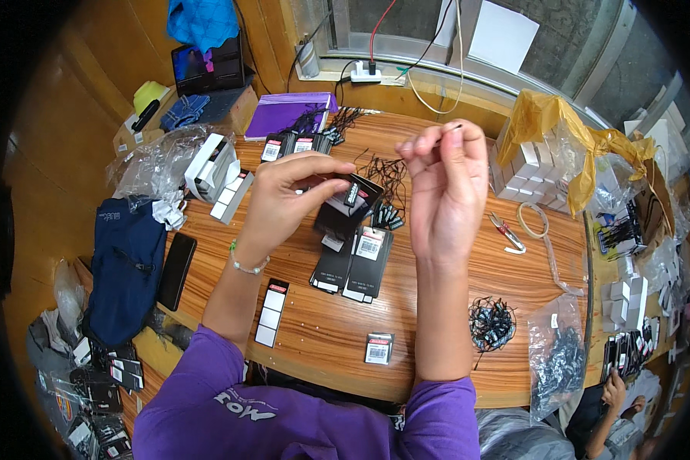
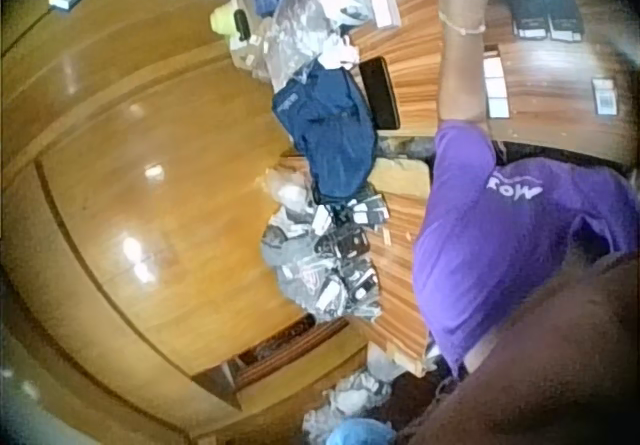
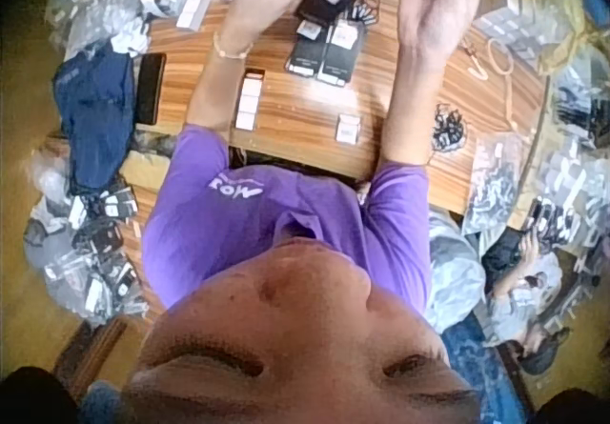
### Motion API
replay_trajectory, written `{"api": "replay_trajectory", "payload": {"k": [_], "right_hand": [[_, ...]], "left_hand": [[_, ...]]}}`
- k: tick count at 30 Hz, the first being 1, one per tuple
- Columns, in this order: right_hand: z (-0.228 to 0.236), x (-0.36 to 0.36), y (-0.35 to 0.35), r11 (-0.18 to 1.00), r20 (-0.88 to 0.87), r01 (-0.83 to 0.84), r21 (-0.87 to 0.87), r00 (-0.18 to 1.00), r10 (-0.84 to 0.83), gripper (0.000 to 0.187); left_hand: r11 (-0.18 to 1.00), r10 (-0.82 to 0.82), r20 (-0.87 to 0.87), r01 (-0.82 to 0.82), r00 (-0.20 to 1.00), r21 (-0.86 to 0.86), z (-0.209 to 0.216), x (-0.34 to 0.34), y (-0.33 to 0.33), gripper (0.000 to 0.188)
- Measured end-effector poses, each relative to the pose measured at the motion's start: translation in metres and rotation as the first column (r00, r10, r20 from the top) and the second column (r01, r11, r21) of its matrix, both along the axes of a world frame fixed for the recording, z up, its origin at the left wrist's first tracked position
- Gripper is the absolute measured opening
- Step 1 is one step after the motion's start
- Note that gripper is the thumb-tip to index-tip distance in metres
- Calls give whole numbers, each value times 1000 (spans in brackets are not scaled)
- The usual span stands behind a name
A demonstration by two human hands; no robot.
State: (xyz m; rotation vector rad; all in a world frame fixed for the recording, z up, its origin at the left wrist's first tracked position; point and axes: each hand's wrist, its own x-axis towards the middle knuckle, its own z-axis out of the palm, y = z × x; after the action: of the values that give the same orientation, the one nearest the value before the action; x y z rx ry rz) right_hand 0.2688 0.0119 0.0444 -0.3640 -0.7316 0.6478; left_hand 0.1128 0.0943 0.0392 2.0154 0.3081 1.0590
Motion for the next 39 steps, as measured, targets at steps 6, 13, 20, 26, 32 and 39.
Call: {"api": "replay_trajectory", "payload": {"k": [6,13,20,26,32,39], "right_hand": [[10,-9,-9,972,-26,-224,69,974,226,9],[27,8,-46,966,238,-220,137,954,184,20],[34,13,-57,946,332,-304,110,909,254,14],[31,9,-54,973,352,-228,34,914,201,18],[30,-13,-52,957,586,242,-159,803,-105,9],[25,-37,-40,828,880,455,-327,467,91,12]], "left_hand": [[979,-124,-75,109,989,-173,-8,-13,-14,33],[983,-40,-468,-49,883,-175,-57,-105,-8,56],[993,53,-739,-115,672,-33,-114,-154,-32,64],[987,136,-609,-163,782,11,-120,-155,-42,55],[852,52,-299,-199,953,-485,-94,-158,-47,19],[928,232,90,-192,969,-320,-13,-69,-25,18]]}}
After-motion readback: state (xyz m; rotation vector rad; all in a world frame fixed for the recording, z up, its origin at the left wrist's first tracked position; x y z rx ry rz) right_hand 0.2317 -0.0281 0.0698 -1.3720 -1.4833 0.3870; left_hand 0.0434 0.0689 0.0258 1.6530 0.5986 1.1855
